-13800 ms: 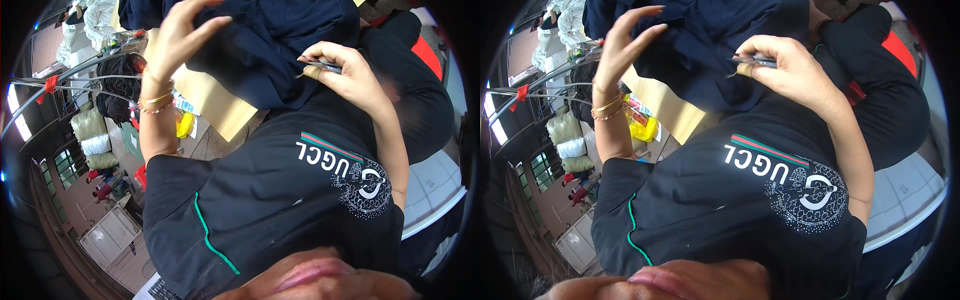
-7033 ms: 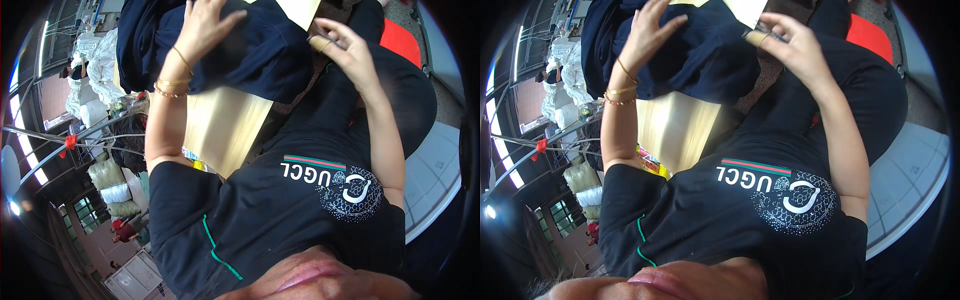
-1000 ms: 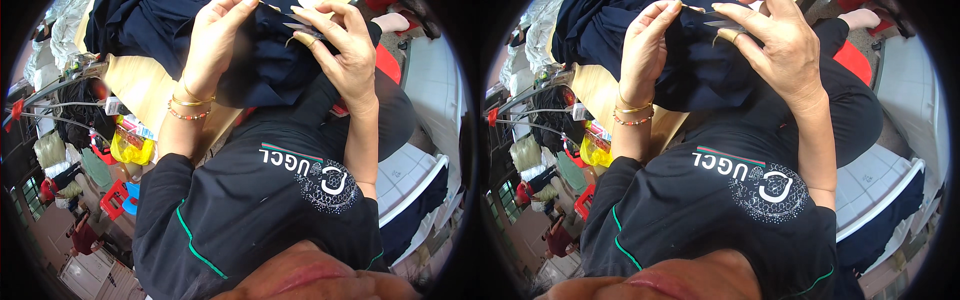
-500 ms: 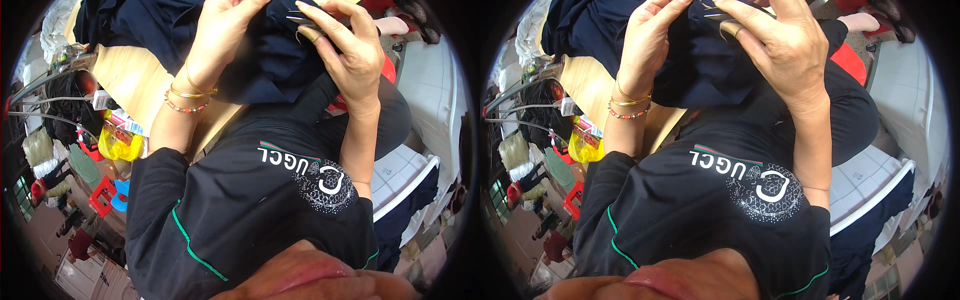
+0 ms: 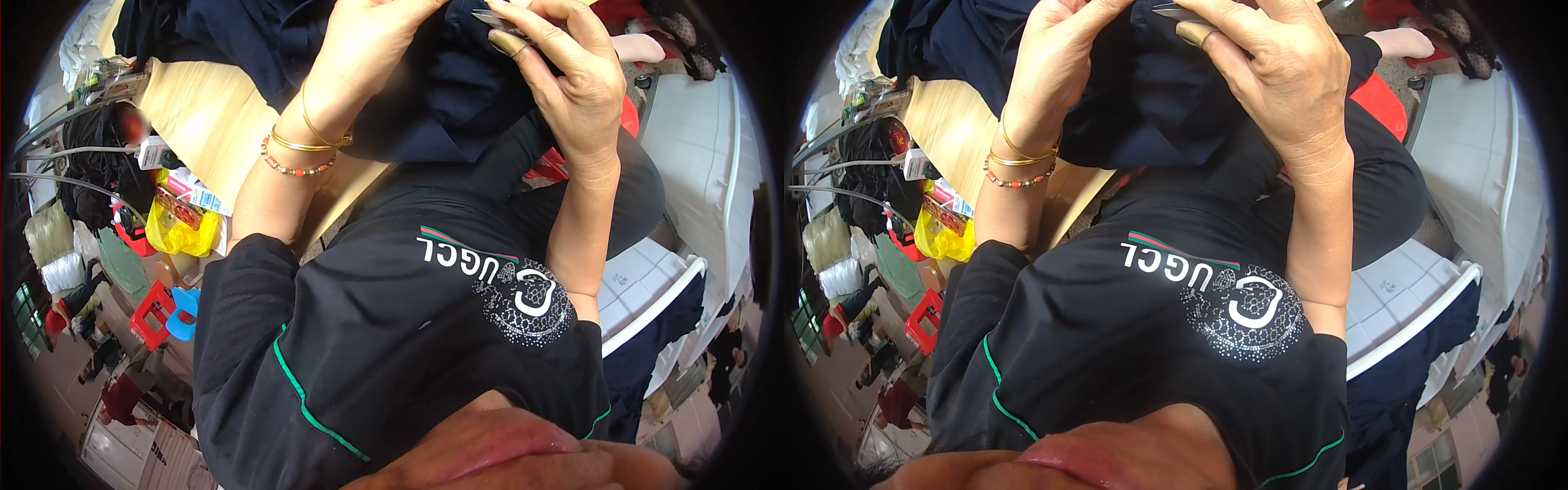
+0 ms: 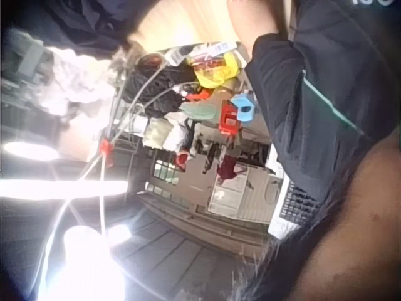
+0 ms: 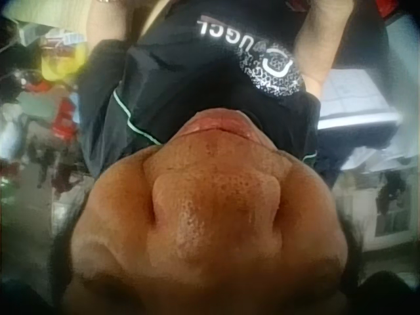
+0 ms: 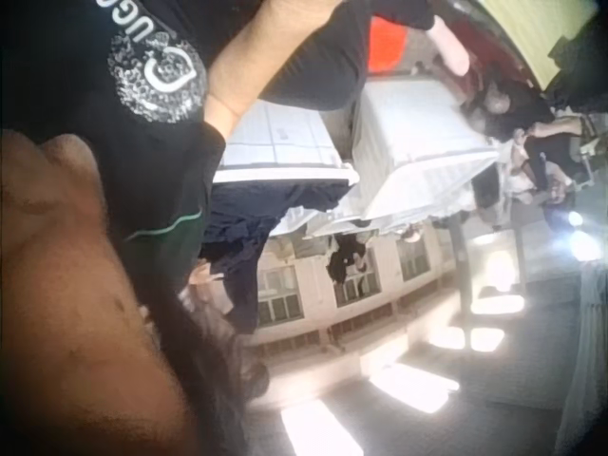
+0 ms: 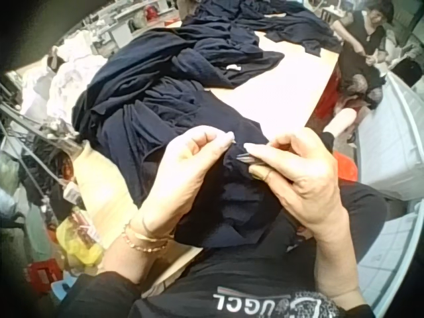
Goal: Trimming excess threads and fabric from a dark blue garment using small scissors.
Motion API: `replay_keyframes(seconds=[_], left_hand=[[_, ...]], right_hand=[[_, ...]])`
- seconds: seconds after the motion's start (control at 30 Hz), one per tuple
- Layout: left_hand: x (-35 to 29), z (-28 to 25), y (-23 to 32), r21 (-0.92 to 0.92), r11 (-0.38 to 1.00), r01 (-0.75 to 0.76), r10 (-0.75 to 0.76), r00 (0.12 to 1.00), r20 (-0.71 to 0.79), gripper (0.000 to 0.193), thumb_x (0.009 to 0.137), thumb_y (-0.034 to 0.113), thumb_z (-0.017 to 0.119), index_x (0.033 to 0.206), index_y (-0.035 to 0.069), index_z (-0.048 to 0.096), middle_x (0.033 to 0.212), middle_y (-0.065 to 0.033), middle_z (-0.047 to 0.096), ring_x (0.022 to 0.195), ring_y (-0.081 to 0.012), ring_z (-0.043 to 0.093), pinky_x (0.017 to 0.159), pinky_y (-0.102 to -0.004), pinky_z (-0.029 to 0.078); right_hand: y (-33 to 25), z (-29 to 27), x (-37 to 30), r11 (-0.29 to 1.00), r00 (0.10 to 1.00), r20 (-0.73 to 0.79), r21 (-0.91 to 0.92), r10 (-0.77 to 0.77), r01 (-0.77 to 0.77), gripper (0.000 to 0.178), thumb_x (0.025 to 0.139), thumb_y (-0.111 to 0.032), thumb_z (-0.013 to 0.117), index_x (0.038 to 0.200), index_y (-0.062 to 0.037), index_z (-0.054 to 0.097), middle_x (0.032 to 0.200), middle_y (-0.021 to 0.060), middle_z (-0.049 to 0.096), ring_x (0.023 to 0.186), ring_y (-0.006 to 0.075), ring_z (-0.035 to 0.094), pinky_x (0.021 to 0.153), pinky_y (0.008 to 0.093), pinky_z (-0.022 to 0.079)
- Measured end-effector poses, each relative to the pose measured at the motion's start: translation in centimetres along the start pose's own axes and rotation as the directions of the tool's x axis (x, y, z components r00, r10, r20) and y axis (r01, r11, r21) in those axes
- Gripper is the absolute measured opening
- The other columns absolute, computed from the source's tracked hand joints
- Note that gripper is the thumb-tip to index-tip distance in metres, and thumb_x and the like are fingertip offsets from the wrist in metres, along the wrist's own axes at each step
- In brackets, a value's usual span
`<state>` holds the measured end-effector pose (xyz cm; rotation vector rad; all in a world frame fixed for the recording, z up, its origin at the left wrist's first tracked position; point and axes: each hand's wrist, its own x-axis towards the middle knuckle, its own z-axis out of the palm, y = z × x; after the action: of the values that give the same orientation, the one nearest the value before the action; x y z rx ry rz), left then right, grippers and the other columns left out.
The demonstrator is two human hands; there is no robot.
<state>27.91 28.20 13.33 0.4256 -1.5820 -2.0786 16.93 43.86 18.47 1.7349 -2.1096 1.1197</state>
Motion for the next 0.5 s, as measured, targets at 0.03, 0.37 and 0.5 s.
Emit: replay_keyframes(seconds=[0.03, 0.37, 0.5], left_hand=[[0.0, 0.1, -0.1, -0.001, 1.0, -0.001, 0.001, 1.0, 0.015, 0.011, 0.099, 0.011, 0.064, 0.101, 0.001, 0.067, 0.091, 0.003, 0.065, 0.084, -0.0035, 0.056, 0.079, -0.0186, 0.044], [0.4, -0.1, 0.4, -0.099, 0.935, -0.34, 0.354, 0.9, 0.253, 0.008, 0.099, 0.01, 0.064, 0.099, 0.003, 0.067, 0.086, 0.001, 0.066, 0.075, -0.0034, 0.058, 0.069, -0.017, 0.046], [0.1, -0.6, 2.8, 0.171, 0.983, 0.069, -0.087, 0.991, 0.101, 0.009, 0.099, 0.012, 0.064, 0.099, 0.004, 0.066, 0.078, 0.0015, 0.066, 0.066, -0.0026, 0.057, 0.06, -0.0168, 0.045]], right_hand=[[0.2, 0.0, 0.0, 1.0, 1.0, 0.001, -0.003, 0.001, -0.001, 0.031, 0.071, -0.003, 0.08, 0.102, -0.0033, 0.076, 0.086, 0.0097, 0.061, 0.076, 0.024, 0.059, 0.066, 0.0332, 0.047], [1.6, 1.8, -0.2, 0.889, 0.97, 0.117, 0.388, 0.214, -0.243, 0.024, 0.079, -0.006, 0.082, 0.1, -0.002, 0.074, 0.09, 0.0023, 0.064, 0.082, 0.0109, 0.059, 0.076, 0.0242, 0.047], [5.1, 0.4, -0.8, 0.931, 0.967, 0.238, 0.323, 0.094, -0.17, 0.014, 0.08, -0.002, 0.079, 0.093, -0.0006, 0.073, 0.086, 0.0017, 0.065, 0.079, 0.0104, 0.059, 0.073, 0.0231, 0.045]])
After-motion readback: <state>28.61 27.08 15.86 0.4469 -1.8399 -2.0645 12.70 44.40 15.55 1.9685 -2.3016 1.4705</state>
